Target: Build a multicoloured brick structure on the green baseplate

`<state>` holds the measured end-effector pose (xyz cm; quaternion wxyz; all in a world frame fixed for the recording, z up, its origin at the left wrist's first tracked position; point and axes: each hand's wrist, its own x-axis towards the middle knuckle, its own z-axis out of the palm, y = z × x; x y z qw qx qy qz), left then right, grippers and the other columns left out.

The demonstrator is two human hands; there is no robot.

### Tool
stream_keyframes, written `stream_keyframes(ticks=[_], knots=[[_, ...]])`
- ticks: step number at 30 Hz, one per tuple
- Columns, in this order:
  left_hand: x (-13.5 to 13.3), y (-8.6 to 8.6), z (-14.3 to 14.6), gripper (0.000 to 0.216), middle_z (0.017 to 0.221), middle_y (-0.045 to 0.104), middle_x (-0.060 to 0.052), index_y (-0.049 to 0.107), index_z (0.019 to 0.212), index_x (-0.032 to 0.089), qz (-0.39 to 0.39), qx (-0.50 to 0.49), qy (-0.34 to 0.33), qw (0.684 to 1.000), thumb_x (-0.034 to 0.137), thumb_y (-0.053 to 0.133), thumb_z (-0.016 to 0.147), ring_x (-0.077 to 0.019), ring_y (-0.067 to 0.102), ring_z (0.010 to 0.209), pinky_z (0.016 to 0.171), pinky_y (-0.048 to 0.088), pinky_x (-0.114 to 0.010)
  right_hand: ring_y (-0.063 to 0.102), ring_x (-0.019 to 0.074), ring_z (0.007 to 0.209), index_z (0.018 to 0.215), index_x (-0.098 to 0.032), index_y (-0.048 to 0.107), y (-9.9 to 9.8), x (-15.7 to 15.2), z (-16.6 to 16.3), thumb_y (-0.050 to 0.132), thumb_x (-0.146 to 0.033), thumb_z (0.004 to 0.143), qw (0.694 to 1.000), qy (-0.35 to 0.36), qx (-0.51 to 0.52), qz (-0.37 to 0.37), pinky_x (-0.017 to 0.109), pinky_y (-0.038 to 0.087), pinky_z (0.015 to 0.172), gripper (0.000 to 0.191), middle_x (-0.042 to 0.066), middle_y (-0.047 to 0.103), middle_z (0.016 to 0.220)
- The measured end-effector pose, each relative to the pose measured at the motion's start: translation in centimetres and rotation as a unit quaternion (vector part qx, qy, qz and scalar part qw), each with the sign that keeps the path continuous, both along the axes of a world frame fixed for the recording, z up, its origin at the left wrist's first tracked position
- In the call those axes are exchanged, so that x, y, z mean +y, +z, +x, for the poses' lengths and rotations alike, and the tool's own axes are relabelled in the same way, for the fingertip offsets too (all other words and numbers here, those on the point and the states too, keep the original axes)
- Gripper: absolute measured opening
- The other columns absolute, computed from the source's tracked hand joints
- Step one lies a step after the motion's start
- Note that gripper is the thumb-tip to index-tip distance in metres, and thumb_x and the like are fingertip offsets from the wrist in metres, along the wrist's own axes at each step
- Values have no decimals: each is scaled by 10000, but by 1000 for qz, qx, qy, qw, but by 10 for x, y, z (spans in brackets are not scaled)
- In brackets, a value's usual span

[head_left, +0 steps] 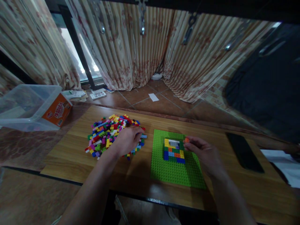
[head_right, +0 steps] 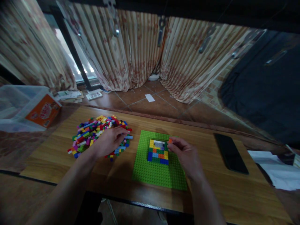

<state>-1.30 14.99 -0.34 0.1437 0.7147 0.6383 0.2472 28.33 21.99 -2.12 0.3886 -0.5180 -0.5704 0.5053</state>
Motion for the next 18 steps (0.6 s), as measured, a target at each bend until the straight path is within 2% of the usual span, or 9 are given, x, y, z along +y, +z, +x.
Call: stream_keyframes(ticks=[7, 12, 18], knots=[[0, -1, -2, 236, 899, 706, -39, 685, 920, 182, -4, 8, 1, 1000, 151, 453, 895, -169, 652, 834, 749, 481, -258, 601, 255, 1067, 897, -283, 766, -15, 3, 7, 750, -436, 688, 981, 65, -139, 119, 420, 478, 892, 259, 58, 659, 1115], [-1, -1, -2, 246, 908, 704, -41, 685, 940, 182, -1, 8, -1, 1000, 150, 445, 897, -170, 653, 839, 755, 478, -263, 565, 269, 1147, 909, -282, 766, -21, 5, 5, 731, -418, 709, 976, 75, -163, 126, 463, 442, 959, 245, 67, 617, 1201], [-1, -3, -3, 235, 904, 707, -46, 689, 932, 184, -1, 6, 0, 1000, 159, 458, 899, -178, 658, 855, 768, 487, -272, 568, 270, 1145, 891, -281, 768, -23, 7, 3, 725, -398, 708, 972, 77, -182, 127, 484, 422, 989, 222, 71, 623, 1179]])
